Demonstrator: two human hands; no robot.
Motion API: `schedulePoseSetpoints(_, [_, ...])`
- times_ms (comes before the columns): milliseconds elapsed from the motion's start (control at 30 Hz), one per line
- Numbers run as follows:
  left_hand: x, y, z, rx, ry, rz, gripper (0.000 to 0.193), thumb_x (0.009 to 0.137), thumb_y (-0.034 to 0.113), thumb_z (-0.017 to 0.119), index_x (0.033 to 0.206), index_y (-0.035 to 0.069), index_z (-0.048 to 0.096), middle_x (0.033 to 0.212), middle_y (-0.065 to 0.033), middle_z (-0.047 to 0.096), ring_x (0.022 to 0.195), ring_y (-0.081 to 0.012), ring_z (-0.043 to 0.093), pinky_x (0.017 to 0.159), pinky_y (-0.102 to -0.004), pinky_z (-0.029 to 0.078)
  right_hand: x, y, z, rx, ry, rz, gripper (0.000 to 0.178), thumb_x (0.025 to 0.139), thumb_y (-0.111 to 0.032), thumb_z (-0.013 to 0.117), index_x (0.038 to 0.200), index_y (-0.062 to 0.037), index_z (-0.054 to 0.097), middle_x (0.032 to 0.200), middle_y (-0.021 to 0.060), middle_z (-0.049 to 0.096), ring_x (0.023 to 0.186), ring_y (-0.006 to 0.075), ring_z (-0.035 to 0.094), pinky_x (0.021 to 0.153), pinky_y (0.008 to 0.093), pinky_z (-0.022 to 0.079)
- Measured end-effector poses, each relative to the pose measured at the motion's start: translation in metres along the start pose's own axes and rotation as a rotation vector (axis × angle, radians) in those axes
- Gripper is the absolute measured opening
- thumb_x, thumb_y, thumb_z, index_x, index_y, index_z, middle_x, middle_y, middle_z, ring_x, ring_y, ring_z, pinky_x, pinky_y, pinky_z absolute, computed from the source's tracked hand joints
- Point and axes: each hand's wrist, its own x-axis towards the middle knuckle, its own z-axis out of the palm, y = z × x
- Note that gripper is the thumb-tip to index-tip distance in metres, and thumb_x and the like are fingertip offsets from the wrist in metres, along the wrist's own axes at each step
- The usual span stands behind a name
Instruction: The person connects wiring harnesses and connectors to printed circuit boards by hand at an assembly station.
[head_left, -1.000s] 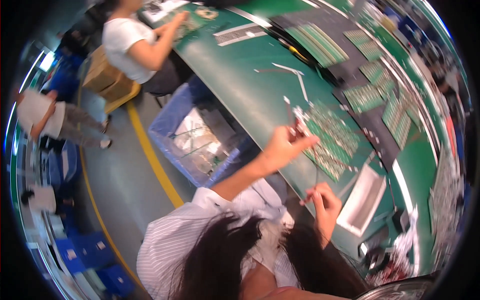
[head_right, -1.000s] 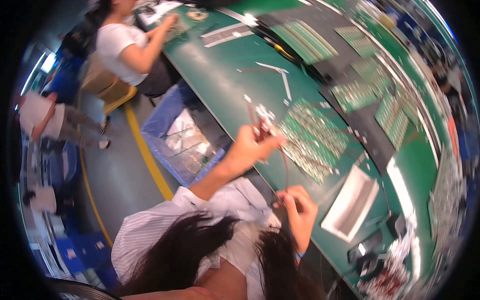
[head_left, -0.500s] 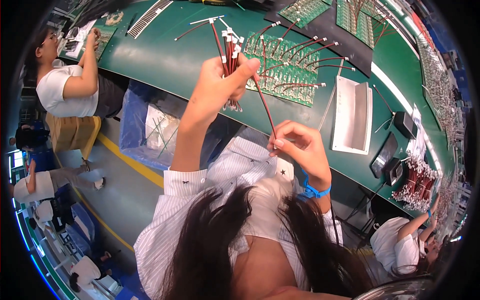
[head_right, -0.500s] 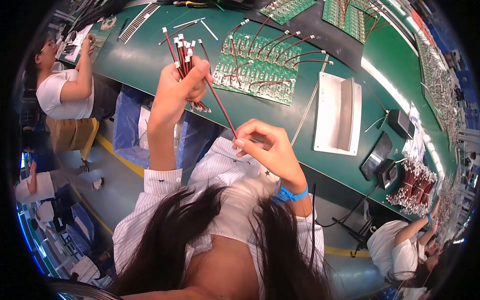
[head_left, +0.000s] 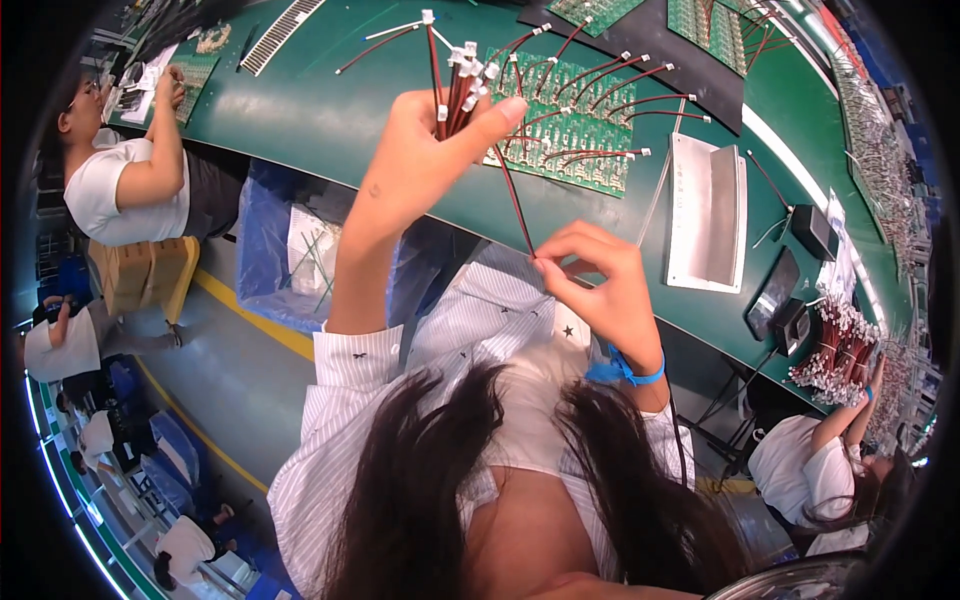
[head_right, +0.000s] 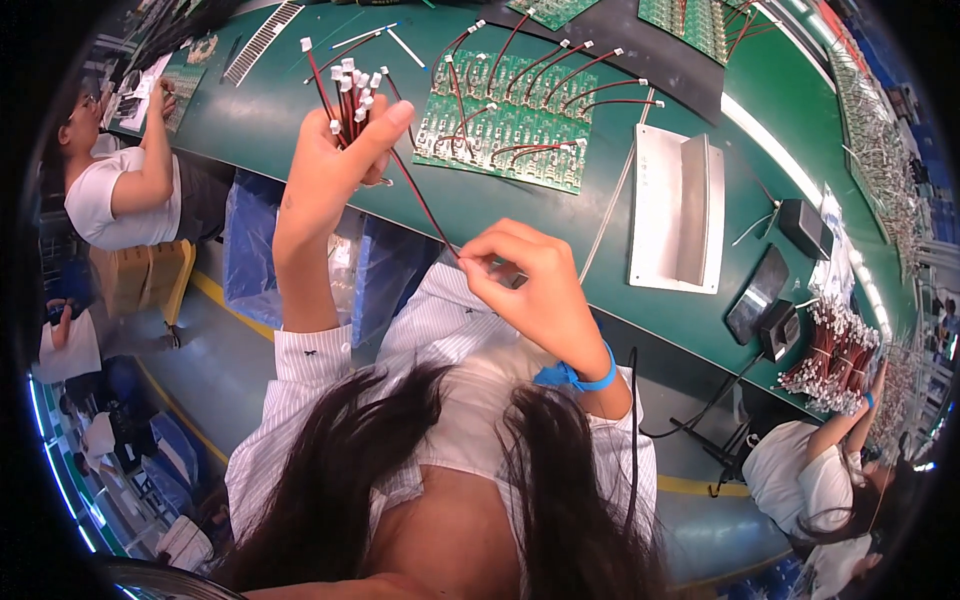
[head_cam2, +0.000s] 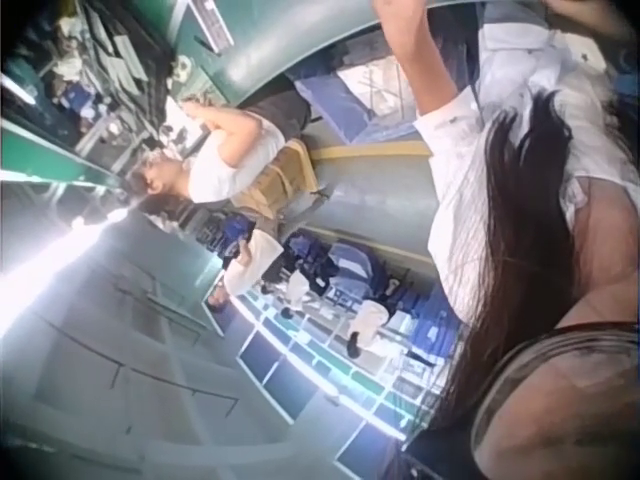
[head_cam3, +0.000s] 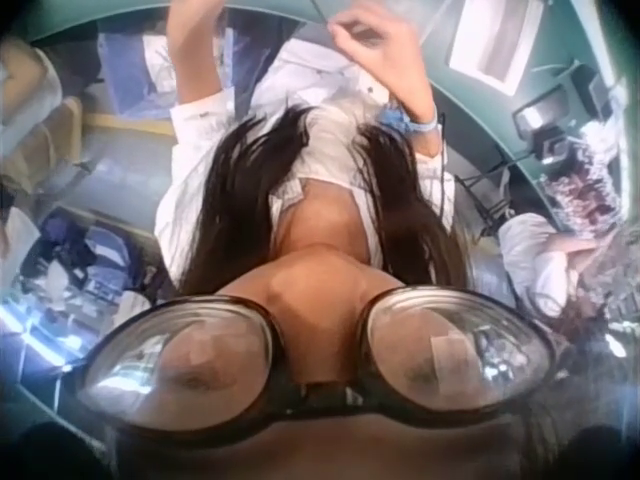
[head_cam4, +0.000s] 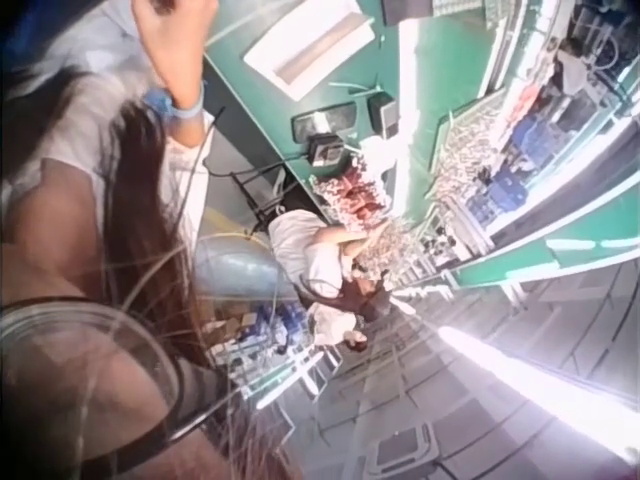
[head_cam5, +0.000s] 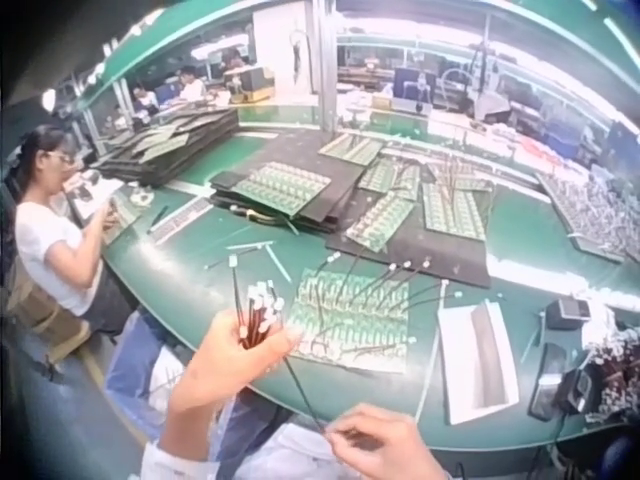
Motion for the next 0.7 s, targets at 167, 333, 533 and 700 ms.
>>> schedulePoseSetpoints(167, [0.0004, -0.0053, -0.0056, -0.159, -0.125, -0.027, 0.039, 0.081, 0.037, 0.054, 0.058, 0.007, 0.047, 0.048, 0.0070, 0.034, 0.042, -0.0025, 0.028, 0.039, -0.0207, 0.021, -0.0042, -0.0021, -0.0067, 0.171, -0.074, 0.078, 0.007, 0.072, 0.002, 0.058, 0.078, 0.0030, 0.059, 0.075, 0.0068, 0.056, 0.066, 0.0108, 0.055, 0.053, 0.0201, 0.047])
schedulePoseSetpoints(333, [-0.0006, -0.0025, -0.0080, -0.246, -0.226, -0.037, 0.040, 0.084, 0.037, 0.050, 0.061, 0.005, 0.049, 0.046, 0.0072, 0.032, 0.041, -0.0023, 0.027, 0.039, -0.0200, 0.022, -0.0052, -0.0051, -0.0075, 0.183, -0.105, 0.057, 0.006, 0.072, 0.004, 0.057, 0.078, 0.0049, 0.059, 0.076, 0.0091, 0.056, 0.067, 0.0121, 0.055, 0.053, 0.0212, 0.050])
schedulePoseSetpoints(533, [-0.0021, 0.0013, -0.0094, -0.261, -0.261, -0.048, 0.039, 0.085, 0.036, 0.049, 0.062, 0.004, 0.050, 0.047, 0.0070, 0.033, 0.042, -0.0023, 0.027, 0.039, -0.0201, 0.022, -0.0058, -0.0067, -0.0075, 0.179, -0.121, 0.059, 0.006, 0.072, 0.004, 0.057, 0.078, 0.0048, 0.059, 0.076, 0.0090, 0.056, 0.066, 0.0122, 0.055, 0.053, 0.0212, 0.050])
schedulePoseSetpoints(700, [-0.0027, -0.0015, -0.0051, -0.229, -0.193, 0.012, 0.038, 0.090, 0.030, 0.038, 0.066, 0.002, 0.044, 0.047, 0.0050, 0.028, 0.041, -0.0029, 0.024, 0.038, -0.0205, 0.020, -0.0067, 0.0001, -0.0083, 0.192, 0.041, -0.029, 0.006, 0.072, 0.002, 0.059, 0.078, 0.0024, 0.059, 0.074, 0.0065, 0.058, 0.066, 0.0108, 0.056, 0.055, 0.0207, 0.045])
